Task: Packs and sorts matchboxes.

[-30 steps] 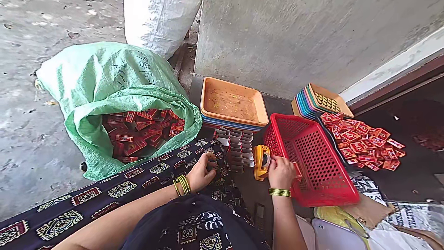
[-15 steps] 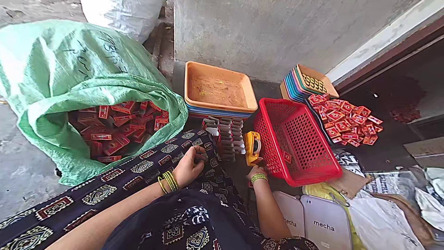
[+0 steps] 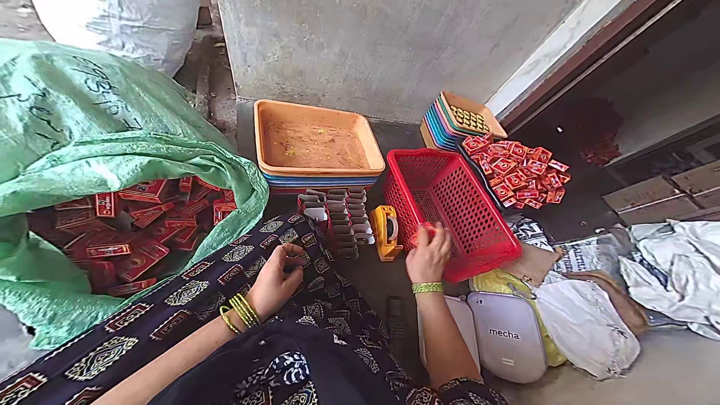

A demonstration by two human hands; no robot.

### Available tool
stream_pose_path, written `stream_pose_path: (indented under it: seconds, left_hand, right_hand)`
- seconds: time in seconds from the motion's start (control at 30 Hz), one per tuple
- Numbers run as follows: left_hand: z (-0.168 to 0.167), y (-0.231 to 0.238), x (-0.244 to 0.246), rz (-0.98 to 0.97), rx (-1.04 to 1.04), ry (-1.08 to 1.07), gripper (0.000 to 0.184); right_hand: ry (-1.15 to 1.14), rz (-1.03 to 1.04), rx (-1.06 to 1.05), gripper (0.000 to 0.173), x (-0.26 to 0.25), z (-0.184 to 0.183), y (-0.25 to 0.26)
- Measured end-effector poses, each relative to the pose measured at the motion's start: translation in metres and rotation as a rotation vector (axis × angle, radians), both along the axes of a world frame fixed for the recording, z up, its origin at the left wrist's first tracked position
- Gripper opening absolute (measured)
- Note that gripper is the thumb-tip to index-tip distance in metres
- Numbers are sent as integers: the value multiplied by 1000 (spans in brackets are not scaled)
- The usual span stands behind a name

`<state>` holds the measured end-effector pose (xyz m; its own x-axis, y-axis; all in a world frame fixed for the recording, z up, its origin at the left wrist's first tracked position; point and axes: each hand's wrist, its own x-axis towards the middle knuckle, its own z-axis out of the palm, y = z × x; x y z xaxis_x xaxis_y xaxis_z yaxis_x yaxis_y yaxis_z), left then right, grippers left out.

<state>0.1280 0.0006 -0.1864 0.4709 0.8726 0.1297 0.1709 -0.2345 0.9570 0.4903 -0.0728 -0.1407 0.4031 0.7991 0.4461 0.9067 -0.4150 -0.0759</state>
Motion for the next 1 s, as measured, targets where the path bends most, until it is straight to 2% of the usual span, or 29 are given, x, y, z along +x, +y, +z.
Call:
stream_pose_path:
  seconds: [0.1,0.17,0.27,0.4,0.5,0.57,0.63,0.7,0.8,0.83,0.9,0.97,1.0]
  left_hand:
    - [2,1,0,-2,10,4,40]
    - [3,2,-1,1,-7,11,40]
    - [4,1,-1,-4,-36,30,39]
    - [5,2,0,-22,-34,42,37]
    - [5,2,-3,-28,-25,44,34]
    - [5,2,-5,-29,-22,38,32]
    - [5,3,-7,-31,-15,31,30]
    - [5,4,-8,-36,-11,36,28]
    - [8,4,-5,-59,47,44,27]
    - [10,3,-4,-67,80,46,32]
    - [18,-1,-2,-83,111,31,54]
    - [26,-6,-2,-111,122,-27,77]
    - [29,-8,-1,-127,138,-51,81]
  right_hand:
    - [45,-319,-92,60,40,10,7]
    - [51,-333,-123,56,46,5,9]
    - [77,-8,-91,42,13,-12,11]
    - [235,379,-381,36,-38,-63,35]
    - [279,428,-481,38,-58,-96,54]
    - [261,417,-463,28,-63,-100,61]
    - [276,413,-477,22,-64,-90,63]
    - [352,411,-487,22,-68,-65,59]
    - [396,499,-221,23,-84,-21,41]
    - [403,566,-79,22,-91,-8,35]
    - [486,712,146,21,-109,13,28]
    - [645,821,246,19,-132,29,26]
    - [725,843,257,17,-143,34,27]
